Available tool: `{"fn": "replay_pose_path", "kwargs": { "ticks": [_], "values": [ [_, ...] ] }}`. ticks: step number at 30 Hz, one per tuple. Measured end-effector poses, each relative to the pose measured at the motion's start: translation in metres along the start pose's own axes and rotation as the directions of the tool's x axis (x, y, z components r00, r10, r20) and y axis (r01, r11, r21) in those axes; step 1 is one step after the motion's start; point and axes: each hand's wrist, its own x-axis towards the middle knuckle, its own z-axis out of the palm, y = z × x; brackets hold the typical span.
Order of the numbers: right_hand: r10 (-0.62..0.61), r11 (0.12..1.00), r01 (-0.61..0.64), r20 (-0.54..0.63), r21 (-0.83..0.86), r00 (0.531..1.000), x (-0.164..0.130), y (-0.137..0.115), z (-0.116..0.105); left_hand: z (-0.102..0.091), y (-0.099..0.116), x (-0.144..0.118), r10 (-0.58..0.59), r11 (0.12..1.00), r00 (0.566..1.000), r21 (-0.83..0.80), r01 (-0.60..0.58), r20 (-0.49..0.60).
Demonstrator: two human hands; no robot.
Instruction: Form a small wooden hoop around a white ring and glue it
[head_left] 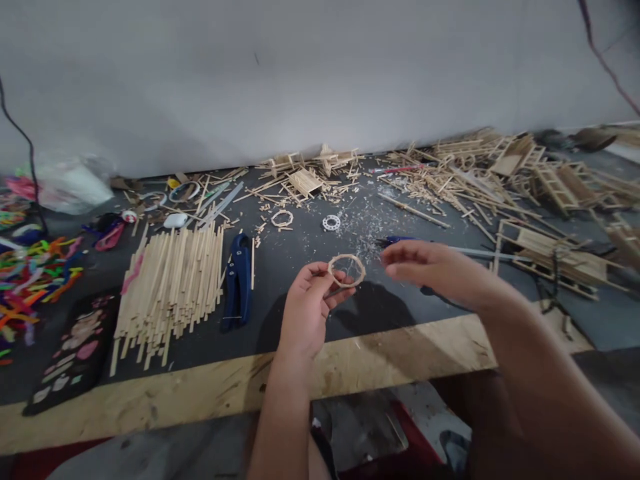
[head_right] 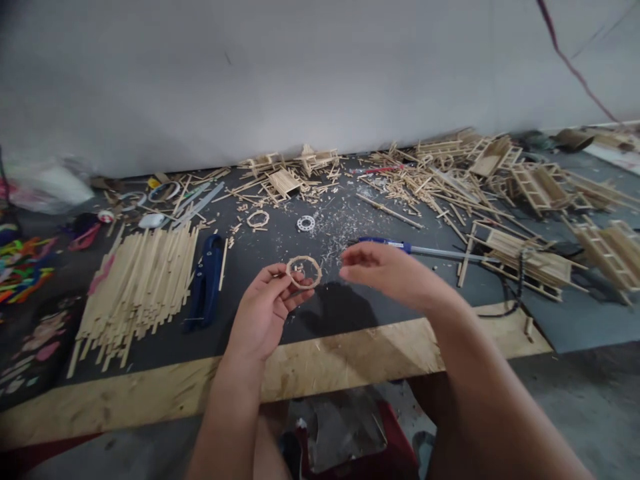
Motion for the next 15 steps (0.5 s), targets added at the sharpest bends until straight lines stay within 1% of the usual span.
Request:
{"fn": "replay_pose_path", "kwargs": {
  "ticks": [1, 3, 4, 6, 8, 10, 11, 13, 15],
  "values": [
    [-0.006, 0.999, 0.002, 0.075, 0.051, 0.997, -0.003, 0.002, 0.008, 0.004, -0.002, -0.001, -0.005, 1.000, 1.000, -0.025, 0.005, 0.015],
    [-0.041, 0.989, 0.017, 0.160, 0.144, 0.986, -0.005, 0.005, 0.020, 0.014, -0.007, -0.003, -0.002, 0.998, 1.000, -0.064, 0.003, 0.019],
    [-0.068, 0.982, 0.038, 0.157, 0.186, 0.985, -0.005, 0.006, 0.024, 0.019, -0.010, -0.003, -0.002, 0.997, 1.000, -0.079, 0.003, 0.013],
    [-0.111, 0.969, 0.084, 0.106, 0.231, 0.988, -0.007, 0.008, 0.026, 0.028, -0.017, -0.002, -0.009, 0.996, 1.000, -0.093, 0.010, 0.001],
    [-0.134, 0.970, 0.125, 0.032, 0.210, 0.990, -0.008, 0.010, 0.023, 0.036, -0.024, -0.001, -0.022, 0.997, 1.000, -0.073, 0.023, 0.016],
    [-0.141, 0.982, 0.142, -0.014, 0.128, 0.990, -0.010, 0.013, 0.016, 0.040, -0.030, -0.001, 0.002, 1.000, 1.000, -0.004, -0.002, 0.012],
    [-0.143, 0.986, 0.143, -0.013, 0.081, 0.990, -0.011, 0.015, 0.013, 0.041, -0.032, -0.001, 0.039, 0.998, 0.999, 0.053, -0.039, -0.005],
    [-0.143, 0.990, 0.143, 0.036, -0.002, 0.989, -0.013, 0.018, 0.006, 0.040, -0.034, -0.002, 0.140, 0.967, 0.990, 0.216, -0.133, -0.017],
    [-0.148, 0.987, 0.153, 0.104, -0.051, 0.984, -0.014, 0.019, 0.002, 0.039, -0.034, -0.004, 0.210, 0.897, 0.977, 0.390, -0.209, 0.041]
  ]
}}
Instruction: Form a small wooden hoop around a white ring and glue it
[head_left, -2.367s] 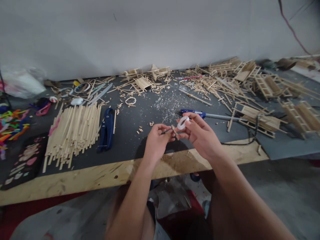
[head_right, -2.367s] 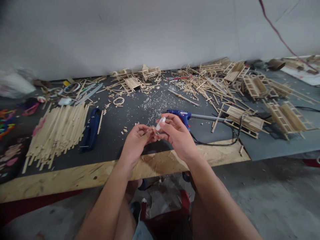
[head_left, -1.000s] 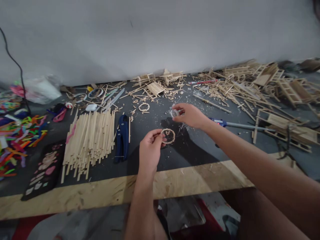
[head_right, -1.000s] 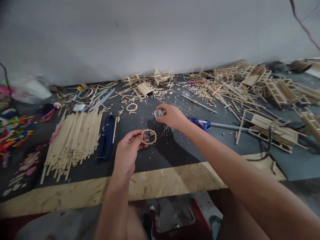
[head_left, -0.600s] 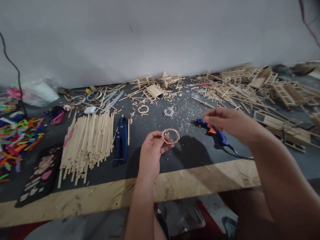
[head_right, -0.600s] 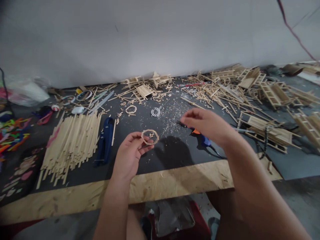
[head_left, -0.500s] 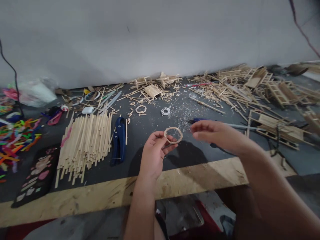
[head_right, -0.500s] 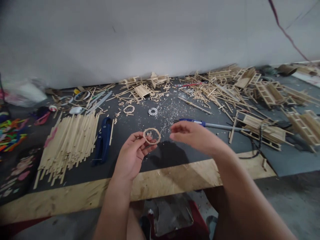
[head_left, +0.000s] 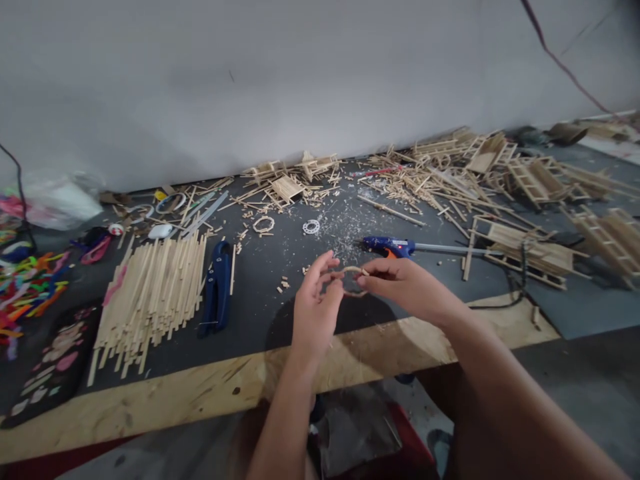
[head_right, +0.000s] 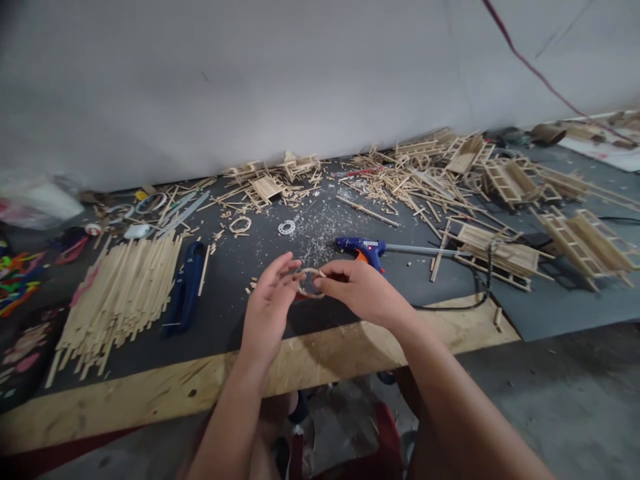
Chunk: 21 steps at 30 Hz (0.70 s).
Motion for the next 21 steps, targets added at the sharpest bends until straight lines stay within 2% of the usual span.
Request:
{"fn": "replay_pose_path", "kwargs": {
  "ticks": [3, 7, 10, 12, 13, 15, 17, 19, 21],
  "values": [
    [-0.014, 1.000, 0.014, 0.056, -0.006, 0.998, -0.002, -0.001, -0.002, 0.000, -0.001, -0.002, 0.036, 0.984, 0.996, 0.172, -0.050, 0.086],
    [0.031, 0.998, -0.032, 0.040, 0.046, 0.999, -0.006, 0.003, -0.009, 0.001, -0.004, -0.002, 0.023, 0.985, 0.998, 0.168, -0.033, 0.060],
    [0.129, 0.989, -0.116, -0.151, 0.091, 0.980, -0.012, 0.012, -0.023, -0.002, -0.004, -0.001, 0.015, 0.992, 1.000, 0.121, -0.017, 0.017],
    [0.211, 0.977, -0.194, -0.295, 0.086, 0.932, -0.017, 0.021, -0.036, -0.007, -0.003, 0.001, 0.018, 0.993, 1.000, 0.120, -0.018, -0.005],
    [0.252, 0.968, -0.239, -0.326, 0.081, 0.911, -0.019, 0.026, -0.042, -0.009, -0.003, 0.002, 0.019, 0.992, 1.000, 0.124, -0.016, -0.020],
    [0.333, 0.942, -0.325, -0.325, 0.082, 0.885, -0.022, 0.035, -0.053, -0.013, -0.002, 0.003, 0.005, 0.992, 0.999, 0.129, 0.001, -0.050],
    [0.403, 0.915, -0.392, -0.266, 0.096, 0.876, -0.024, 0.044, -0.058, -0.016, -0.003, 0.004, -0.018, 0.992, 0.997, 0.123, 0.027, -0.071],
    [0.436, 0.900, -0.420, -0.235, 0.117, 0.869, -0.023, 0.050, -0.058, -0.016, -0.004, 0.004, -0.047, 0.993, 0.996, 0.103, 0.055, -0.075],
    [0.429, 0.903, -0.397, -0.282, 0.165, 0.858, -0.019, 0.055, -0.053, -0.015, -0.005, 0.004, -0.078, 0.993, 0.995, 0.082, 0.084, -0.065]
  ]
}}
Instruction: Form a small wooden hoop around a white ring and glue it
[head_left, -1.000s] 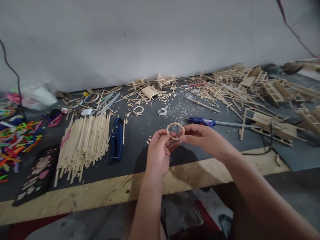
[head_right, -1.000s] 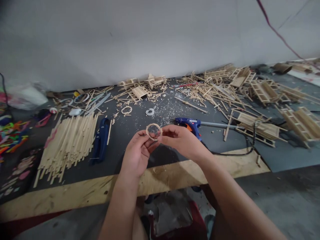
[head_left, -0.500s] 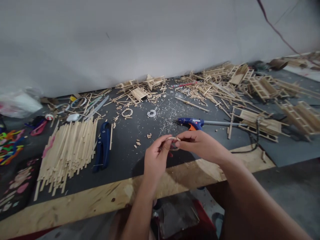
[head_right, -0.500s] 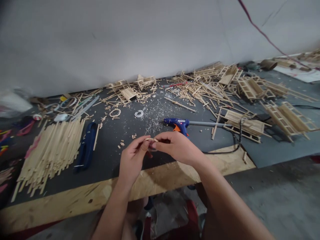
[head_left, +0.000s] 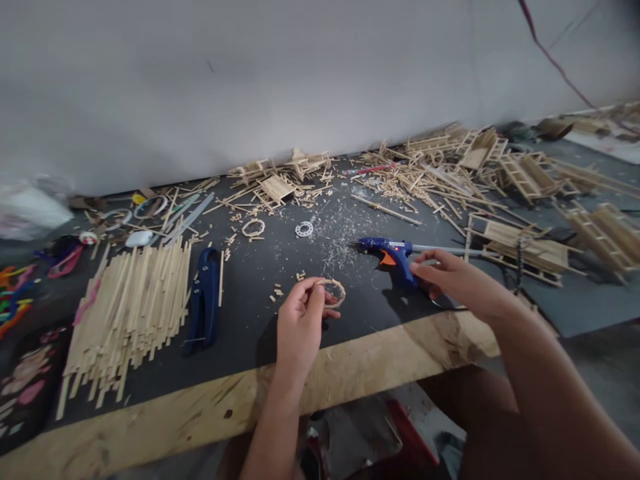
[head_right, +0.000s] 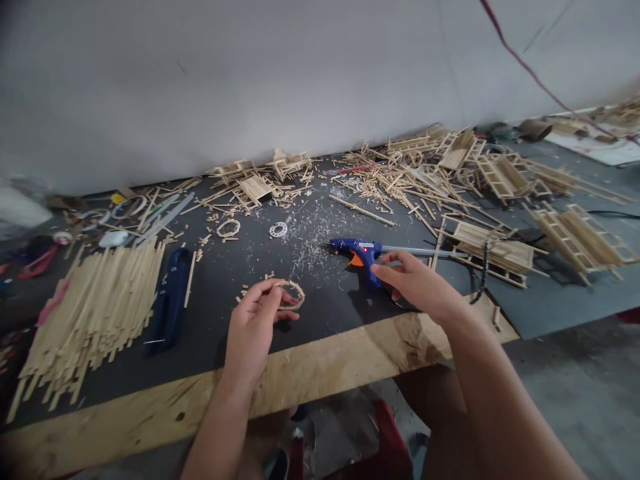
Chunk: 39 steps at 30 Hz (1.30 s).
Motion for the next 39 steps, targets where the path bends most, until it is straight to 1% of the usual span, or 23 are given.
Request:
{"fn": "replay_pose_path", "kwargs": {
  "ticks": [2, 4, 6, 8, 10, 12, 14, 17, 19, 22, 27, 31, 35, 39],
  "values": [
    [-0.013, 0.995, 0.020, -0.065, 0.095, 0.998, 0.004, 0.002, 0.008, 0.002, 0.000, 0.000, -0.024, 1.000, 0.999, -0.011, 0.024, 0.021],
    [0.006, 0.973, 0.014, -0.083, 0.232, 0.997, 0.007, 0.003, 0.014, 0.003, 0.000, 0.000, -0.038, 0.999, 0.999, -0.021, 0.038, 0.039],
    [0.022, 0.927, -0.004, -0.046, 0.375, 0.999, 0.007, 0.002, 0.018, 0.004, 0.000, 0.001, -0.037, 0.999, 0.998, -0.031, 0.039, 0.047],
    [-0.009, 0.892, 0.001, 0.015, 0.451, 1.000, 0.005, 0.001, 0.019, 0.003, 0.000, 0.001, -0.029, 0.999, 0.999, -0.039, 0.031, 0.043],
    [-0.061, 0.896, 0.021, 0.074, 0.443, 0.995, 0.000, 0.000, 0.020, 0.002, 0.000, 0.002, -0.026, 0.999, 0.999, -0.043, 0.027, 0.039],
    [-0.069, 0.905, 0.020, 0.101, 0.424, 0.992, -0.005, -0.001, 0.021, 0.001, 0.000, 0.001, -0.033, 0.998, 0.999, -0.044, 0.035, 0.044],
    [-0.041, 0.887, -0.008, 0.095, 0.461, 0.995, -0.009, -0.003, 0.025, 0.001, 0.000, -0.001, -0.043, 0.998, 0.998, -0.043, 0.045, 0.055],
    [0.000, 0.851, -0.028, 0.052, 0.524, 0.999, -0.015, -0.009, 0.035, 0.002, 0.002, -0.004, -0.056, 0.998, 0.995, -0.030, 0.058, 0.082],
    [-0.020, 0.840, 0.002, 0.027, 0.542, 0.999, -0.020, -0.016, 0.043, 0.003, 0.004, -0.006, -0.060, 0.998, 0.993, -0.022, 0.063, 0.102],
    [-0.067, 0.832, 0.033, 0.042, 0.553, 0.997, -0.027, -0.024, 0.053, 0.006, 0.005, -0.007, -0.047, 0.998, 0.990, -0.027, 0.051, 0.134],
    [-0.069, 0.856, 0.022, 0.071, 0.516, 0.995, -0.031, -0.030, 0.065, 0.010, 0.003, -0.007, -0.035, 0.998, 0.983, -0.045, 0.044, 0.179],
    [-0.082, 0.867, 0.022, 0.098, 0.498, 0.992, -0.030, -0.033, 0.074, 0.011, 0.001, -0.006, -0.027, 0.999, 0.983, -0.020, 0.031, 0.181],
    [-0.075, 0.863, 0.033, 0.062, 0.505, 0.995, -0.030, -0.037, 0.081, 0.010, 0.001, -0.005, -0.019, 1.000, 0.986, 0.026, 0.015, 0.167],
    [-0.082, 0.857, 0.034, 0.072, 0.514, 0.994, -0.028, -0.035, 0.079, 0.008, 0.002, -0.002, 0.006, 0.999, 0.992, 0.047, -0.012, 0.126]
  ]
}}
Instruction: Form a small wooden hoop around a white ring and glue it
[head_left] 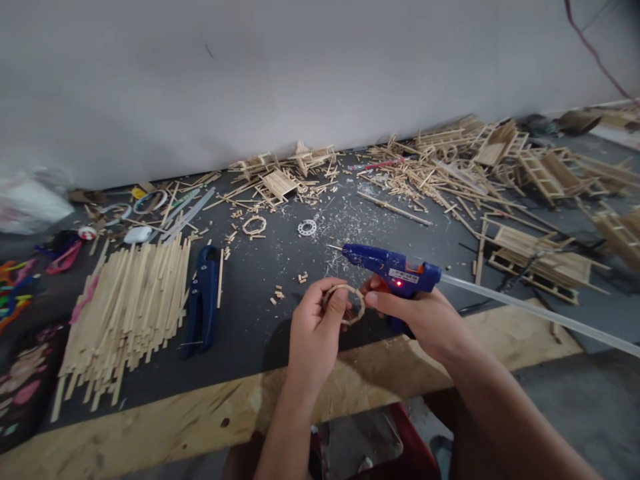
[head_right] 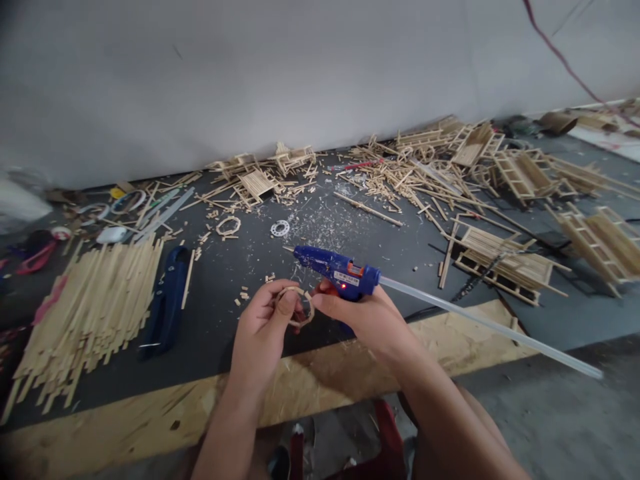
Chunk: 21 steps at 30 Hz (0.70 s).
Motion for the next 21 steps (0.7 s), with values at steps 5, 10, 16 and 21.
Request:
{"fn": "replay_pose_path", "kwargs": {
  "ticks": [5, 10, 16, 21],
  "values": [
    [-0.059, 0.998, 0.059, 0.102, 0.000, 0.993, -0.001, -0.009, -0.017, -0.008, 0.002, 0.001, 0.034, 0.999, 0.995, -0.034, -0.038, -0.091],
    [0.014, 0.998, -0.001, 0.191, -0.066, 0.981, -0.004, -0.010, -0.031, -0.016, 0.005, 0.001, 0.051, 0.995, 0.988, -0.079, -0.063, -0.147],
    [0.130, 0.985, -0.103, 0.195, -0.141, 0.972, -0.007, 0.000, -0.037, -0.017, 0.007, 0.000, 0.084, 0.993, 0.985, -0.070, -0.095, -0.153],
    [0.126, 0.968, -0.075, 0.202, -0.241, 0.971, -0.010, -0.004, -0.035, -0.017, 0.006, 0.000, 0.114, 0.993, 0.976, -0.017, -0.119, -0.187]
  ]
}}
